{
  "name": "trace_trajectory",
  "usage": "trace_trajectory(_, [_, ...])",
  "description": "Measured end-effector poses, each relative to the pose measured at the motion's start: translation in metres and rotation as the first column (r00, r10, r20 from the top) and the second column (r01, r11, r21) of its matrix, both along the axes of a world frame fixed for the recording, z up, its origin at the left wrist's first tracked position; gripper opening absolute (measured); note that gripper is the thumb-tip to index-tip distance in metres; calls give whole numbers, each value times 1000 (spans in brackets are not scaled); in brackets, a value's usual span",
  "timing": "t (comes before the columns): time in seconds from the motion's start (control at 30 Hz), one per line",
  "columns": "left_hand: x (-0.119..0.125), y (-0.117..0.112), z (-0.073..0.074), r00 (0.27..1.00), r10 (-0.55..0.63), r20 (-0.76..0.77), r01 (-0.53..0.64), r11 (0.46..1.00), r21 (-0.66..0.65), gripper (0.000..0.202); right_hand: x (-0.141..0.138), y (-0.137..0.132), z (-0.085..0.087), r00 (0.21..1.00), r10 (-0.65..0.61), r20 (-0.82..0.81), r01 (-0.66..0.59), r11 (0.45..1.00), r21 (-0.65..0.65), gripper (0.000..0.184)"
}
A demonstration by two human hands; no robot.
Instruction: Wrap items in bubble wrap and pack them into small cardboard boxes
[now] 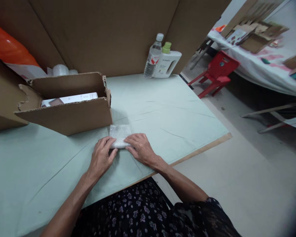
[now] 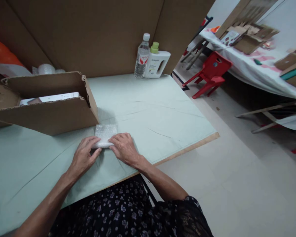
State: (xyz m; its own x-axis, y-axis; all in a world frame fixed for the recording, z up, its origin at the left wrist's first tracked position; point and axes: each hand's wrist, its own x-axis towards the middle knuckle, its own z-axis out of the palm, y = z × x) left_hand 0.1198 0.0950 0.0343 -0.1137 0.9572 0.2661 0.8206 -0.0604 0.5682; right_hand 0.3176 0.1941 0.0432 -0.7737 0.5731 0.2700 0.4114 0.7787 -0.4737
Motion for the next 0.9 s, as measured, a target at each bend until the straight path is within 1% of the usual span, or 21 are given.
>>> trace_trajectory(0.1, [-2, -14, 6, 999, -36, 27, 37, 999, -33, 26, 5, -6, 4, 999, 49, -14, -49, 997, -60, 21])
trace_trajectory(0.2, [-4, -30, 12, 996, -67, 59, 70, 996, -62, 25, 9, -13, 8, 993, 115, -34, -118, 983, -142, 21])
trace_trajectory(0.3, [-5, -38, 14, 996, -62, 57, 66, 995, -70, 31, 9, -16, 7, 992, 119, -41, -125, 974, -191, 22])
trace_trajectory(0.37, [-6, -36, 14, 999, -42, 31, 44, 997, -66, 35, 7, -15, 5, 997, 69, -32, -74, 983, -168, 23])
trace_trajectory(0.47, [-5, -27, 12, 1000, -5, -19, 4, 999, -38, 31, 1, -9, -1, 1000, -2, -21, 0, 995, -100, 28])
trace_trajectory(0.6, [-4, -14, 7, 996, 72, -57, -71, 997, 13, 34, -6, 1, -4, 999, -47, -16, 46, 997, -59, 39])
trace_trajectory(0.7, [-4, -9, 2, 995, 92, -49, -90, 995, 33, 37, -8, 4, -4, 997, -65, 39, 67, 997, -48, 46])
trace_trajectory(0.8, [-5, -6, -3, 997, 66, -36, -64, 997, 47, 39, -8, 5, -4, 994, -49, 101, 55, 997, -58, 43])
trace_trajectory(0.9, [-6, -3, -6, 998, 51, -28, -50, 998, 43, 39, -8, 4, -3, 995, -34, 92, 41, 996, -78, 37])
